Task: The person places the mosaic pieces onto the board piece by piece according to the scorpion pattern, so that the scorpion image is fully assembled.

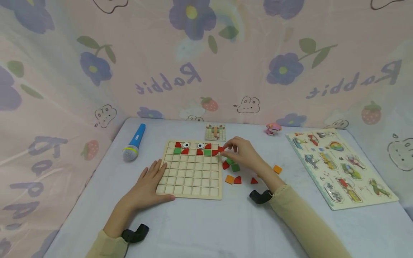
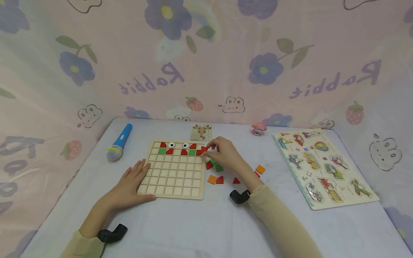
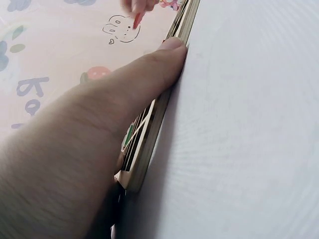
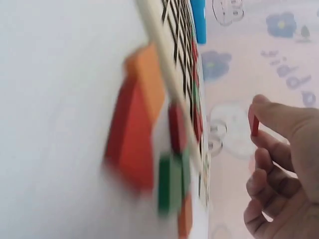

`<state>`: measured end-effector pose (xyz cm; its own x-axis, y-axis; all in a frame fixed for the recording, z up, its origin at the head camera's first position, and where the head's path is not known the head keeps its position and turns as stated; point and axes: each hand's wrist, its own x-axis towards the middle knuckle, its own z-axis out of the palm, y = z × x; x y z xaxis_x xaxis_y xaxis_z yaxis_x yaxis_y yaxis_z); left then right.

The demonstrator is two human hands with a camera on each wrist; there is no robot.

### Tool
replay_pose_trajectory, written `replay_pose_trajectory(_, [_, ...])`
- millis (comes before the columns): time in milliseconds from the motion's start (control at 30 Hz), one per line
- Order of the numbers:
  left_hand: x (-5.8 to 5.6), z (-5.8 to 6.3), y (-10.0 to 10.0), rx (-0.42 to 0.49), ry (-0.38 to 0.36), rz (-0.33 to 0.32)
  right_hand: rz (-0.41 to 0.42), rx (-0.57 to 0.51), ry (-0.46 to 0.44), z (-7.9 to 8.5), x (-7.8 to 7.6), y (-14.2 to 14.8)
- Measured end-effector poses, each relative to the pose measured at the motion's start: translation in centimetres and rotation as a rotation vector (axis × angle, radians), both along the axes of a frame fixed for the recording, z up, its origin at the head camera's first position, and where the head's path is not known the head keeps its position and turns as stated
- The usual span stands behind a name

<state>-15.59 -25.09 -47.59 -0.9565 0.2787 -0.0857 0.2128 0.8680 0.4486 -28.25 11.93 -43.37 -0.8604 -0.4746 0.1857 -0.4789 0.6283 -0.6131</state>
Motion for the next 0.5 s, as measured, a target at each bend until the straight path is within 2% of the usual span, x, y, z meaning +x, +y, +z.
replay_pose_trajectory(133, [-0.1, -0.1, -0.1, -0.01, -0.001, 0.005, 0.034, -0.033, -0.004, 0.3, -0.7, -4.7])
replay_pose_trajectory(267, [-0.2, -0.1, -0.2, -0.01, 0.012, -0.001, 0.058, -0.05, -0.013, -0.1, -1.2, -9.2])
replay_pose_trajectory(500, [0.0, -0.1, -0.2, -0.004, 0.015, -0.024, 0.037, -0.013, -0.081, -0.7, -0.5, -15.6])
